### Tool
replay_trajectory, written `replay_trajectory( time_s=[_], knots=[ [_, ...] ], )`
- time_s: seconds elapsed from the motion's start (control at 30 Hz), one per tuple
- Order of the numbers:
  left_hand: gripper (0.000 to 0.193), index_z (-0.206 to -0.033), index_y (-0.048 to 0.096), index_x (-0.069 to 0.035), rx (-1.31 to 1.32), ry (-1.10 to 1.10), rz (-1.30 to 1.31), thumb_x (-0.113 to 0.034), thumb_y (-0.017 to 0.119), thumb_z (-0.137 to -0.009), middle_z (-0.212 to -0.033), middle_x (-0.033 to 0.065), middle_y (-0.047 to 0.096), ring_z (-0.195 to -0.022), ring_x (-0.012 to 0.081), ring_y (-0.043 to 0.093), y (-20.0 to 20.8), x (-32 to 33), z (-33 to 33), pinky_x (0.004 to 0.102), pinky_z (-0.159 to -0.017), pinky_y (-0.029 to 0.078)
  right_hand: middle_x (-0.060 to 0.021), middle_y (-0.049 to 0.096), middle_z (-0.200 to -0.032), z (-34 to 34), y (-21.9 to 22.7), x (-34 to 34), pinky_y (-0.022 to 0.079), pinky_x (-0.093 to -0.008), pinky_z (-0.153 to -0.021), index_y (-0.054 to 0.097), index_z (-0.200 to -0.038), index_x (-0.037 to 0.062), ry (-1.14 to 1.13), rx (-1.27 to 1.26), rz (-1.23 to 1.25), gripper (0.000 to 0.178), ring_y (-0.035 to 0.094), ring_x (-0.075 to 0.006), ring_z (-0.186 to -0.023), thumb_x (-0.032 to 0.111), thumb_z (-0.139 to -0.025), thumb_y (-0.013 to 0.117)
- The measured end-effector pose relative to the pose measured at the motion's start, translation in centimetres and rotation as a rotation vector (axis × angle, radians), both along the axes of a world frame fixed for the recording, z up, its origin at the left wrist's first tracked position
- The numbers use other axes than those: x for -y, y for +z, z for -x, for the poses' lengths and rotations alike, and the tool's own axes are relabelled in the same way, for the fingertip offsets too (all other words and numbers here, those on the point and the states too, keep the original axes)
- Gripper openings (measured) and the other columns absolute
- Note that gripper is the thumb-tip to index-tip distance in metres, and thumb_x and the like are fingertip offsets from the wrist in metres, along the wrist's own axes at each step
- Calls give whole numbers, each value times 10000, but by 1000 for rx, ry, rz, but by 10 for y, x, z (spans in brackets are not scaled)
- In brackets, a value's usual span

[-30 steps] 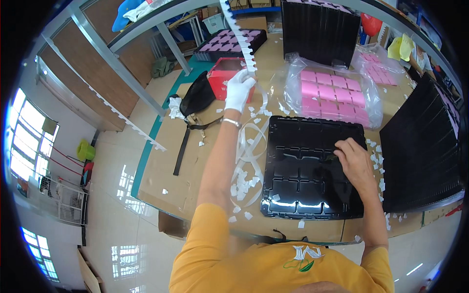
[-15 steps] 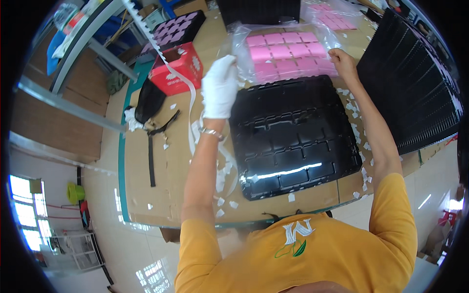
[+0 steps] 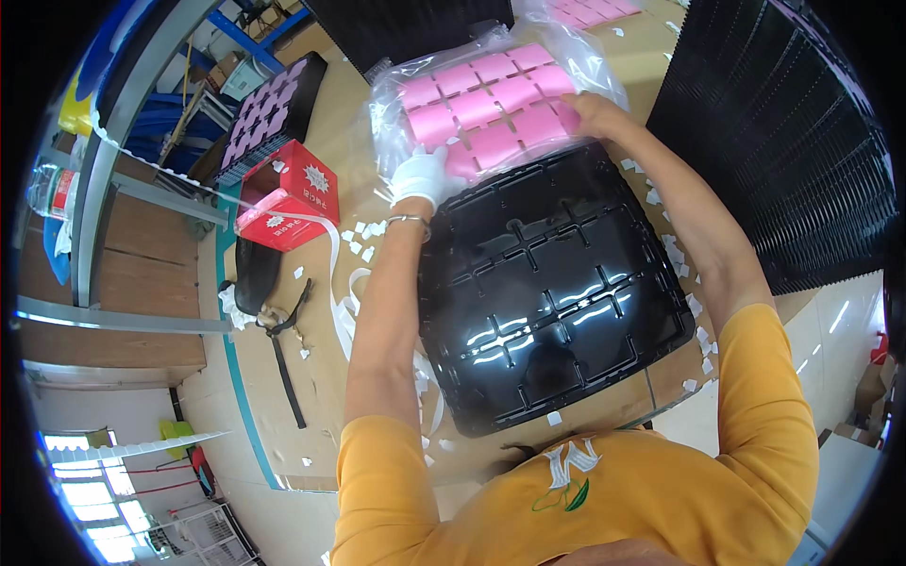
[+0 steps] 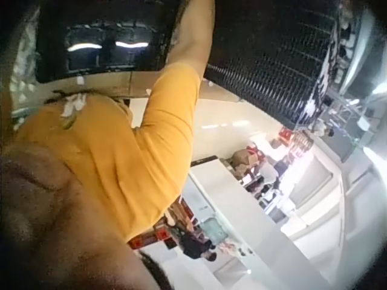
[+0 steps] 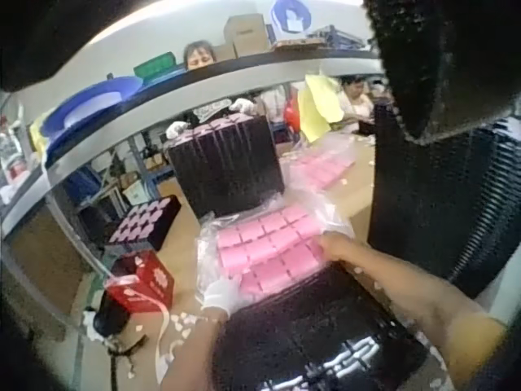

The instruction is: The person assembles black plastic trays by peeling off white protective strips and placing pink foam inserts into the compartments. The person repeats this process for multiple trays, stacking the finished units on the table.

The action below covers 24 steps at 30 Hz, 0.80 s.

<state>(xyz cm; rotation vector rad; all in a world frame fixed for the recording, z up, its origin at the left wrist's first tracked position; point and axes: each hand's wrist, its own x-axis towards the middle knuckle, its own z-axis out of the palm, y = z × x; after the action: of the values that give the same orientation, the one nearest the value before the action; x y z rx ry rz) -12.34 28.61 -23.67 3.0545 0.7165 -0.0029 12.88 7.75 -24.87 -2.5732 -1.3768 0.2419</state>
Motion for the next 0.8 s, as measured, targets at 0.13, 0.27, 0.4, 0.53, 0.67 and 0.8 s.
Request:
replay_trajectory(
  time_s=[0.13, 0.27, 0.4, 0.53, 0.67, 0.8],
  knots=[
    [387, -1179, 615, -156, 123, 0, -33, -283, 646, -816, -1295, 157, 558, -1053, 342, 630, -6, -22, 20, 444, -858, 530, -190, 617, -1055, -3, -31, -18, 498, -408, -867, 636, -1167, 70, 175, 110, -368, 409, 624, -362, -962, 162, -776, 716],
    [252, -1075, 679, -198, 301, -39, -44, -272, 604, -846, -1192, 130, 627, -973, 336, 652, -18, -44, 38, 443, -826, 531, -167, 627, -1012, -6, -26, -21, 499, -401, -885, 667, -1102, 83, 148, 80, -344, 384, 618, -352, -998, 89, -723, 735],
    [316, -1100, 691, -161, 298, 62, 33, -314, 651, -827, -1029, 142, 687, -957, 352, 654, -13, -39, 39, 444, -844, 516, -155, 598, -1111, -10, -13, -23, 502, -397, -872, 674, -1102, 99, 22, -40, -283, 421, 597, -351, -1039, 53, -692, 755],
    [478, -1233, 634, -161, 156, 65, 100, -363, 685, -803, -1242, 145, 613, -1089, 338, 617, 9, -20, 45, 428, -923, 490, -163, 587, -1147, 1, -1, -20, 506, -398, -874, 635, -1193, 123, 107, -33, -72, 512, 598, -354, -1059, 43, -697, 737],
    [508, -1266, 603, -170, 117, -85, -42, -373, 663, -804, -1348, 147, 534, -1104, 336, 607, -3, -22, 46, 437, -929, 491, -183, 567, -1208, 14, 8, -21, 478, -399, -947, 554, -1292, 123, 179, -12, 99, 588, 573, -363, -1123, 10, -729, 680],
    [395, -1198, 636, -172, 57, -116, -98, -315, 624, -830, -1283, 144, 576, -1041, 332, 633, -9, -23, 37, 450, -882, 511, -214, 576, -1242, 11, 1, -23, 456, -415, -991, 508, -1320, 117, 216, 113, 159, 585, 567, -386, -1125, -20, -761, 614]
  ],
)
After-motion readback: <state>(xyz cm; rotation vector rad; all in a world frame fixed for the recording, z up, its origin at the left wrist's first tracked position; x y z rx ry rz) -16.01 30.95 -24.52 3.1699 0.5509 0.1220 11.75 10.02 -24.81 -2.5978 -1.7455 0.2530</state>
